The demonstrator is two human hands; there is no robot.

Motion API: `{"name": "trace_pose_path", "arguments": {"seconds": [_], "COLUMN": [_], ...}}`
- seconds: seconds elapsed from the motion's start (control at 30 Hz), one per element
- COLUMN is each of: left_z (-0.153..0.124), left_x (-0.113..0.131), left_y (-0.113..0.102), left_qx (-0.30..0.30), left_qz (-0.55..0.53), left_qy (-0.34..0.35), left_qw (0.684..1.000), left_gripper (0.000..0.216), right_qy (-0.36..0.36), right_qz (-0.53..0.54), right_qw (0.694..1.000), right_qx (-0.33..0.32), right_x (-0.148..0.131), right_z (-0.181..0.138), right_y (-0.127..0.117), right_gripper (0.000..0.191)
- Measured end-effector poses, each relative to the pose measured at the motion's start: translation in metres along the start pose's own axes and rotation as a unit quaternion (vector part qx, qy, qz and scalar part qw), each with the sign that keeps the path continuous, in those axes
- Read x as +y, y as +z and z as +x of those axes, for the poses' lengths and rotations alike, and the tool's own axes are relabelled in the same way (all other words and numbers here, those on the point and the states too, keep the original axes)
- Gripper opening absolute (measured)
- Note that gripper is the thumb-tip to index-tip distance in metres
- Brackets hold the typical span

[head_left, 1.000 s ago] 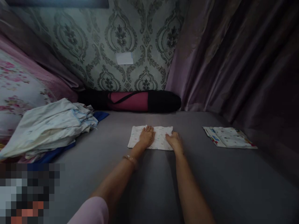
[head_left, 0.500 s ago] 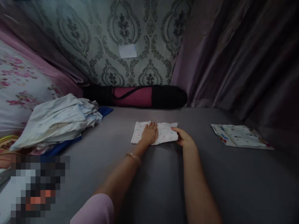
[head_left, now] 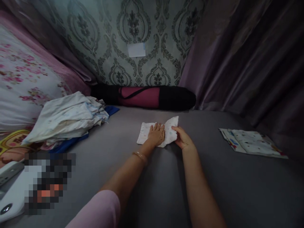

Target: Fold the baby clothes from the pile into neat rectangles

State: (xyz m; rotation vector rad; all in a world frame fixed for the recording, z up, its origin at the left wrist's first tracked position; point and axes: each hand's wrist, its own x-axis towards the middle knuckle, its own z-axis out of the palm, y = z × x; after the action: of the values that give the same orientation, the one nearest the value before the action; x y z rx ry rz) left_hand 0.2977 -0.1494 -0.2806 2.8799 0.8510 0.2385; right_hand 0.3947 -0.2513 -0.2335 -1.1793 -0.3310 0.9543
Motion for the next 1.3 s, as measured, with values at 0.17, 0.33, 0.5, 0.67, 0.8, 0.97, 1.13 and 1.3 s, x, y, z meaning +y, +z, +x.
{"name": "trace_pose_path", "arguments": {"seconds": [0.17,0.33,0.5,0.67,0.8,0.97,1.13,1.3], "left_z": [-0.004,-0.009,-0.032,-0.063,-0.064,-0.056,-0.055,-0.055], "left_x": [-0.001,-0.006,-0.033,-0.073,-0.091,-0.097,-0.098,-0.096], "left_y": [-0.011,-0.025,-0.041,-0.038,-0.024,-0.018,-0.021,-0.026], "left_qx": [-0.053,-0.048,0.039,0.092,0.121,0.131,0.130,0.125], "left_qz": [0.023,-0.014,-0.028,-0.134,-0.275,-0.313,-0.312,-0.302], "left_qy": [0.027,0.027,-0.038,-0.159,-0.187,-0.187,-0.194,-0.210], "left_qw": [0.998,0.998,0.998,0.974,0.935,0.922,0.921,0.921], "left_gripper": [0.065,0.069,0.041,0.031,0.029,0.030,0.037,0.054], "right_qy": [-0.005,0.009,0.002,0.009,0.015,0.001,-0.009,0.013], "right_qz": [0.036,0.030,-0.002,-0.173,-0.249,-0.338,-0.363,-0.318], "right_qw": [0.999,0.999,1.000,0.984,0.967,0.938,0.927,0.945], "right_qx": [-0.015,-0.005,0.004,0.033,0.053,0.082,0.093,0.069], "right_x": [0.012,0.017,0.012,0.018,0.037,0.057,0.065,0.056], "right_z": [-0.003,-0.004,-0.002,0.006,0.016,0.028,0.033,0.026], "right_y": [0.032,0.046,0.051,0.082,0.112,0.129,0.135,0.133], "right_gripper": [0.028,0.029,0.025,0.017,0.015,0.014,0.016,0.006]}}
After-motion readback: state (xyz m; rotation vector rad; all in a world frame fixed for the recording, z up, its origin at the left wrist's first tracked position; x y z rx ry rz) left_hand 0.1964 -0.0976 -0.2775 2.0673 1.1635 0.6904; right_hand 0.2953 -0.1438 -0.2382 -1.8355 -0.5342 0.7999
